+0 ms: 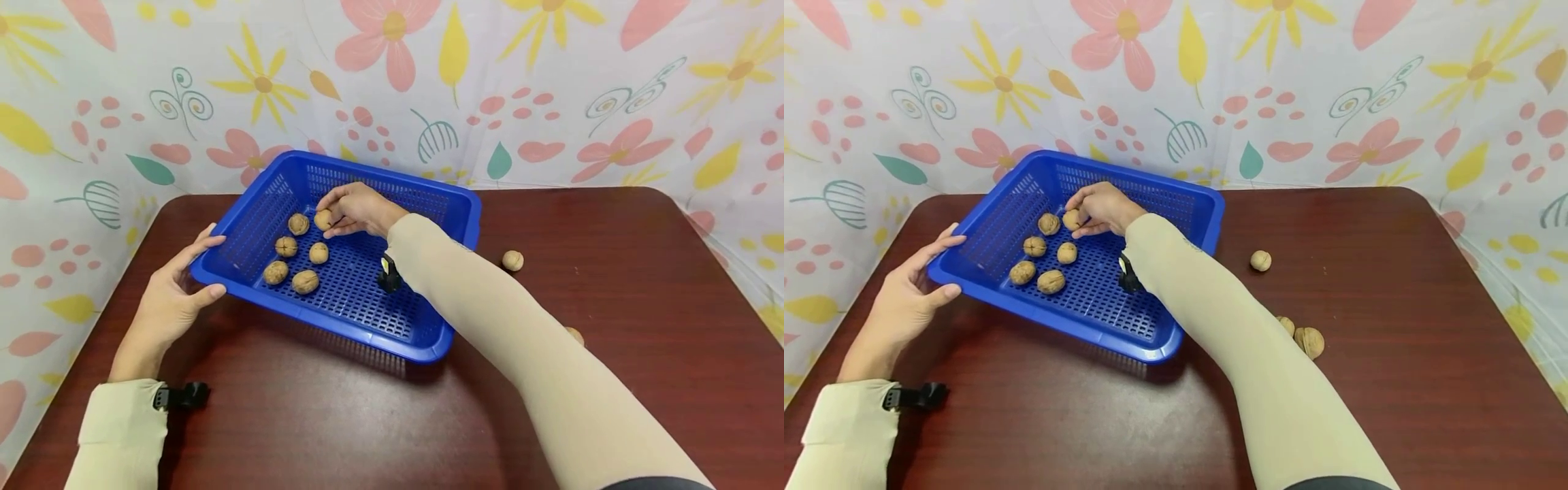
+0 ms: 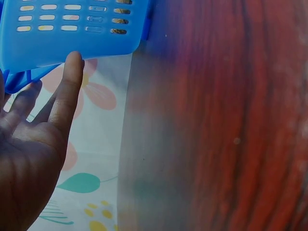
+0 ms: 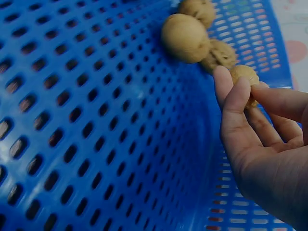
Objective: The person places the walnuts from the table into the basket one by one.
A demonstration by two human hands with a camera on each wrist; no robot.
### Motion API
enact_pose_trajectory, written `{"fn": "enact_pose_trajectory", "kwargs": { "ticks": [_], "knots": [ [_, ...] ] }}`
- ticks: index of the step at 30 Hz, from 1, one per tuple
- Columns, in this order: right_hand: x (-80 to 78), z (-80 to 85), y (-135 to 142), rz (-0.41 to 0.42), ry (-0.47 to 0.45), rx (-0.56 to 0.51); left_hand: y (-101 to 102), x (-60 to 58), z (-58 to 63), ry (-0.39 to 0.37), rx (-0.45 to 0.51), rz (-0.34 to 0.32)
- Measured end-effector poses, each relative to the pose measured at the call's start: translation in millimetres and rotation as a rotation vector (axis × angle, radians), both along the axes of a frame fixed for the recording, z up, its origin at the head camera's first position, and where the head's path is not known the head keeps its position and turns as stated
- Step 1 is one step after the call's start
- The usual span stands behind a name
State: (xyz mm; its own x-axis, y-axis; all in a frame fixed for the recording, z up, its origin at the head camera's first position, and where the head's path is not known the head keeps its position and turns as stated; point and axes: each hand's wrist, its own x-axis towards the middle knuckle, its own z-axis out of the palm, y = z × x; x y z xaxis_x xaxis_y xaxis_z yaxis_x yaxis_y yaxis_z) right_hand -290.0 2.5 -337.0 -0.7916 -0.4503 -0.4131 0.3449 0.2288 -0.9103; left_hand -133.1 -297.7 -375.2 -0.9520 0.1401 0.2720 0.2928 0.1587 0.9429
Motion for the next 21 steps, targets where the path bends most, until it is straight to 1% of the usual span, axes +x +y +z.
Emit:
{"fn": "enact_pose_trajectory", "kwargs": {
  "ticks": [2, 6, 9, 14, 21],
  "knots": [
    [0.7, -5.0, 1, -0.005, -0.006, 0.024, 1, -1.1, -1.4, -0.002, -0.009, -0.006],
    [3.5, -15.1, 1, -0.006, -0.037, 0.052, 1, 1.5, -6.1, -0.009, -0.027, -0.017],
    [4.7, -18.3, 1, 0.001, -0.031, 0.06, 0, 1.6, -7.3, -0.001, -0.031, -0.022],
    [4.4, -14.4, 4, -0.009, 0.008, 0.081, 2, -2.1, -2.8, 0.007, -0.028, -0.027],
    [5.0, -6.1, 3, 0.047, 0.014, 0.099, 1, 2.1, 0.6, 0.005, -0.026, 0.004]
  ]
}}
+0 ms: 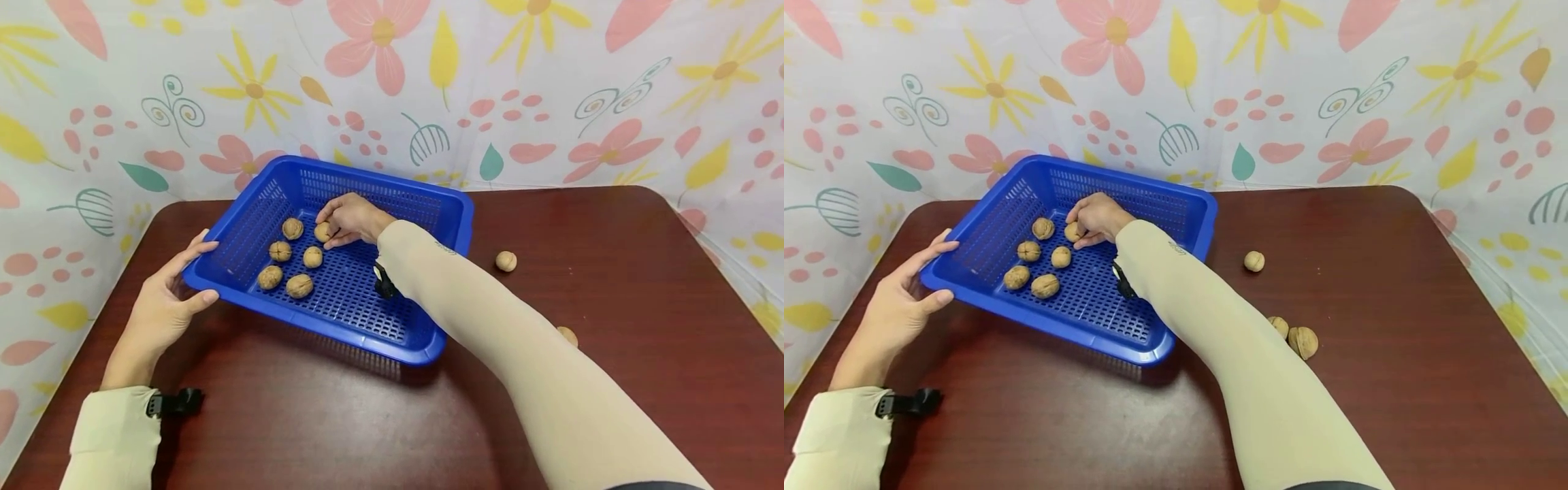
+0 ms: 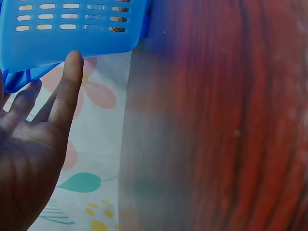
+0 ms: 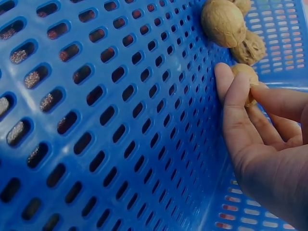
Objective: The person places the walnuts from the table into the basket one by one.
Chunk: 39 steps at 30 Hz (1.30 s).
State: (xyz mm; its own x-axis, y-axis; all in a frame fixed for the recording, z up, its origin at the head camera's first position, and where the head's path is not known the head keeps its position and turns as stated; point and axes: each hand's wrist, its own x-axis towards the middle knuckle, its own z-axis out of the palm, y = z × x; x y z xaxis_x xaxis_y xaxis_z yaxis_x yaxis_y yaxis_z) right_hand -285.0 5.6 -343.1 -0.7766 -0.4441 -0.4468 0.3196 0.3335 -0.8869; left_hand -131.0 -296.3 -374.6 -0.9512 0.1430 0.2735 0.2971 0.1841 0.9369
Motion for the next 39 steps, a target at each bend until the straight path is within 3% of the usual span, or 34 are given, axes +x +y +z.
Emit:
{"fn": "enact_pose_trajectory", "kwargs": {
  "ticks": [13, 24, 34, 39],
  "knots": [
    [-2.8, 2.1, -1, 0.02, 0.019, 0.06, 0, -1.8, -0.4, -0.005, 0.043, -0.004],
    [-0.6, 5.4, 0, 0.019, 0.041, 0.054, -1, -1.3, -0.7, -0.016, 0.002, 0.014],
    [3.3, 21.2, 4, -0.019, 0.055, 0.078, 0, -0.9, -2.9, -0.008, 0.009, 0.018],
    [9.7, 40.8, 10, -0.009, 0.077, 0.081, 1, -2.1, 0.0, -0.004, 0.019, 0.004]
  ]
}}
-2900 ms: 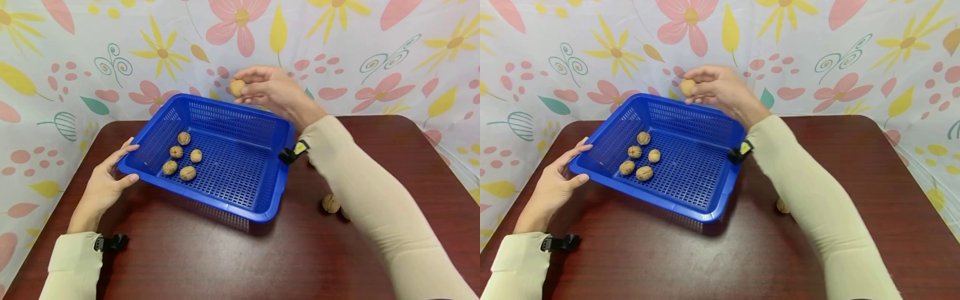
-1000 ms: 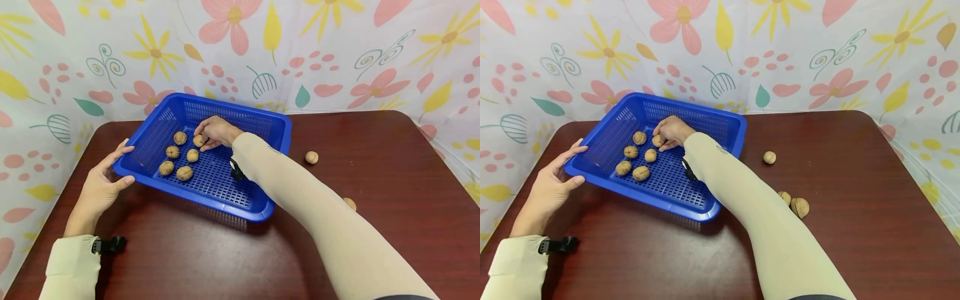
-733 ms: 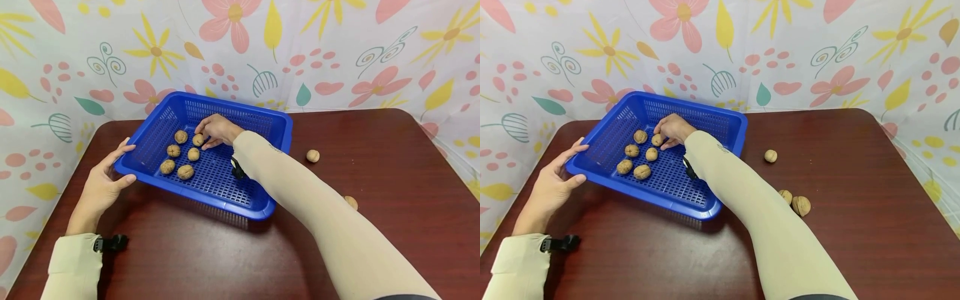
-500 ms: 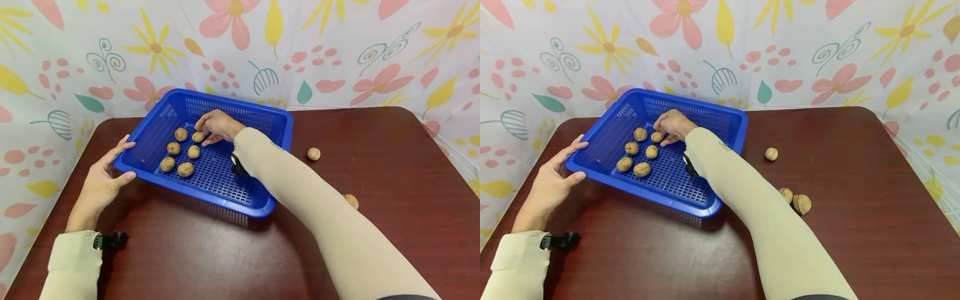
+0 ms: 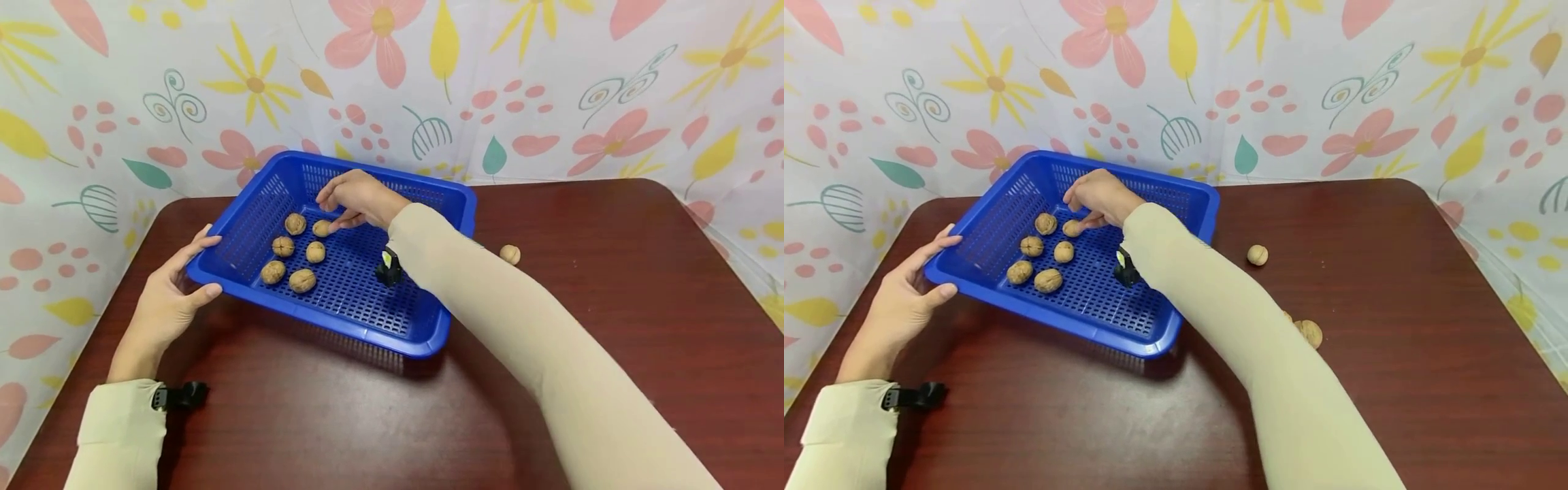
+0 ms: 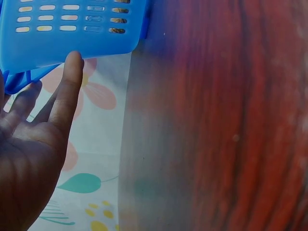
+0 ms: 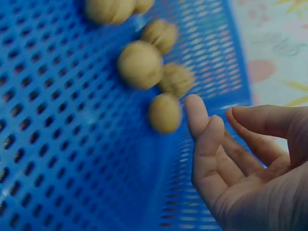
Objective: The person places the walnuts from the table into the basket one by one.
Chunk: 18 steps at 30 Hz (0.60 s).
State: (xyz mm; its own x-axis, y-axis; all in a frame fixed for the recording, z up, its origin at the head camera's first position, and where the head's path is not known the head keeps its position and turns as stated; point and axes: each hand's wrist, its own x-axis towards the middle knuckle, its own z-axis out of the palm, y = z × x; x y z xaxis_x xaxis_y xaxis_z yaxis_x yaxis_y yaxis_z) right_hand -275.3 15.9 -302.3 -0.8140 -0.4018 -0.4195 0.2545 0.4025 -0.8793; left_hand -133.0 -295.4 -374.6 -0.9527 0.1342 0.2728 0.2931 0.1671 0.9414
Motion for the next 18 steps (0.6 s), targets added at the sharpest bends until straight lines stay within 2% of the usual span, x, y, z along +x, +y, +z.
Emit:
{"fn": "enact_pose_trajectory", "kwargs": {
  "ticks": [2, 5, 8, 11, 14, 18],
  "knots": [
    [2.3, 11.8, 7, 0.021, 0.018, -0.009, -1, -0.3, 0.9, 0.002, -0.002, -0.001],
    [7.3, 30.8, 28, 0.045, 0.067, -0.076, 1, -2.3, 1.3, 0.005, -0.011, 0.0],
    [17.0, 49.5, 62, 0.055, 0.137, -0.184, 2, -4.9, 1.2, 0.007, -0.017, -0.001],
    [32.0, 63.0, 103, 0.055, 0.223, -0.238, 4, -6.6, 1.3, 0.006, -0.012, -0.008],
    [49.0, 67.9, 144, 0.019, 0.291, -0.274, 5, -7.9, 1.4, 0.007, 0.005, -0.019],
    [67.1, 60.3, 190, -0.04, 0.31, -0.38, 4, -8.6, 2.4, 0.017, 0.032, -0.031]
  ]
}}
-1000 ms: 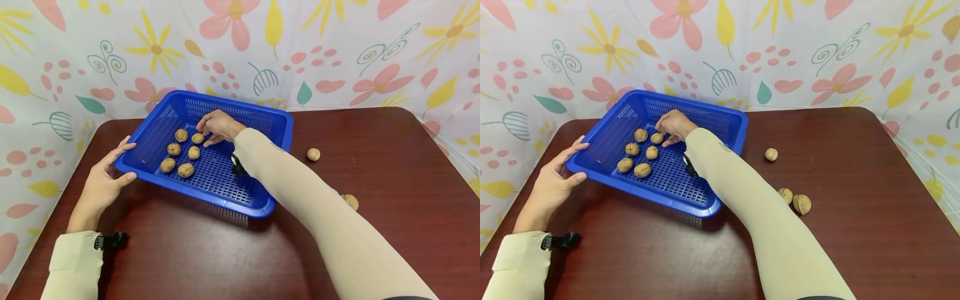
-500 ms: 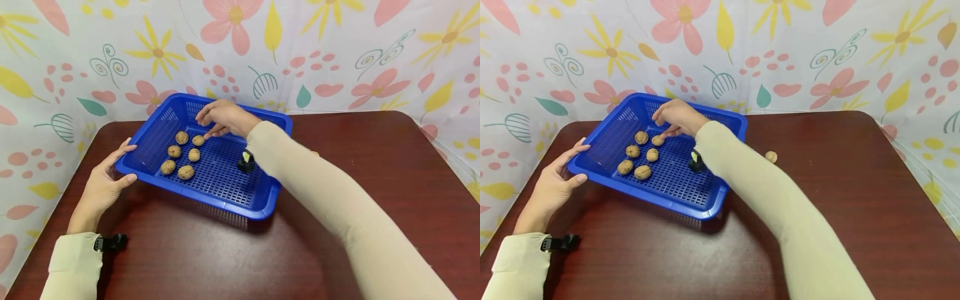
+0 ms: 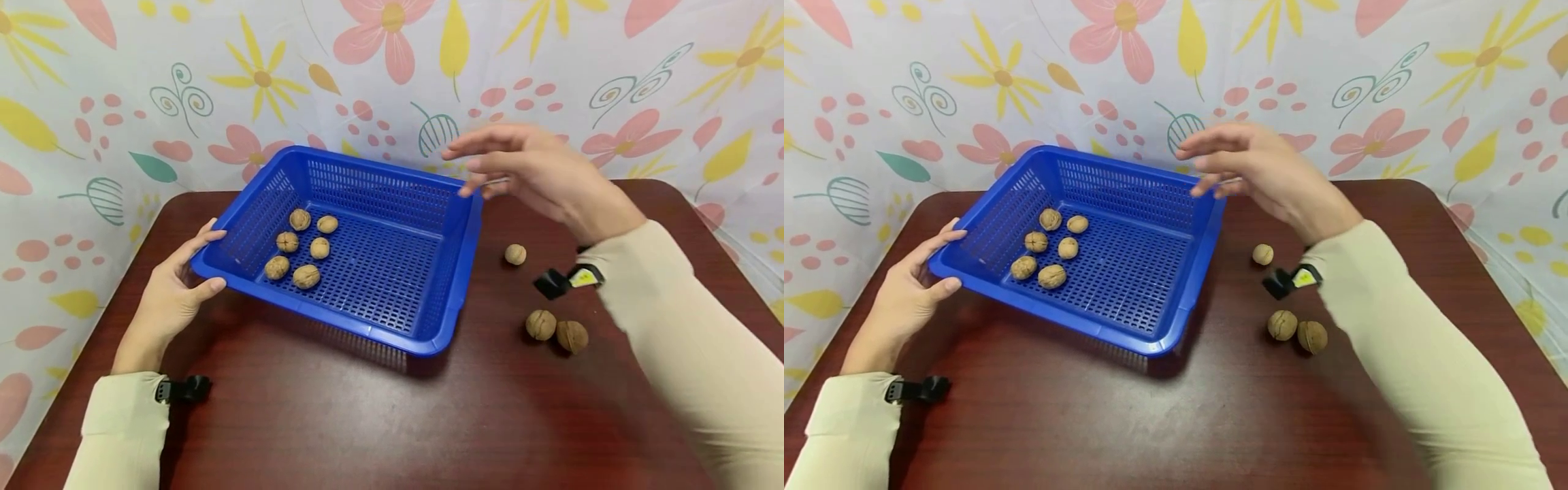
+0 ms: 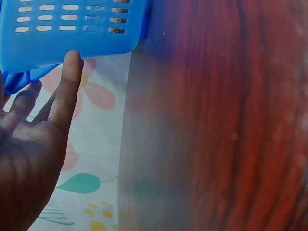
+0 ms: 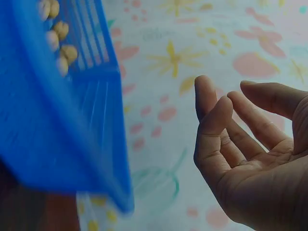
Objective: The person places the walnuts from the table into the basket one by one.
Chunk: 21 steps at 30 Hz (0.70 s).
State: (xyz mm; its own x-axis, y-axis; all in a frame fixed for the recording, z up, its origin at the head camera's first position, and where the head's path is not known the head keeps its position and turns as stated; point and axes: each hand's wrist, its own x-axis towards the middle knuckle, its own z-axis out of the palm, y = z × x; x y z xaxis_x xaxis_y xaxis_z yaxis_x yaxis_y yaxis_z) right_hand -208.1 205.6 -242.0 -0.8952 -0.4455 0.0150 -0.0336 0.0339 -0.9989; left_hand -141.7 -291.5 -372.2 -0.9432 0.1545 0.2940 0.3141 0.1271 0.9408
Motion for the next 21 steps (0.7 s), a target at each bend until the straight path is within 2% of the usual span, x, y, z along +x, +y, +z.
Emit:
{"fn": "enact_pose_trajectory", "kwargs": {
  "ticks": [4, 9, 14, 21],
  "knots": [
    [10.2, -16.9, 37, -0.021, -0.019, -0.093, 1, 0.2, 0.3, -0.001, 0.009, -0.008],
    [13.2, -38.8, 69, -0.035, -0.052, -0.101, 0, 1.4, 1.2, -0.012, -0.007, 0.0],
    [10.5, -61.3, 94, 0.014, -0.086, -0.017, -1, 1.5, 1.0, -0.011, -0.018, 0.009],
    [6.2, -94.7, 121, 0.055, -0.131, 0.194, 0, 0.1, 1.4, 0.003, -0.04, 0.008]
  ]
}}
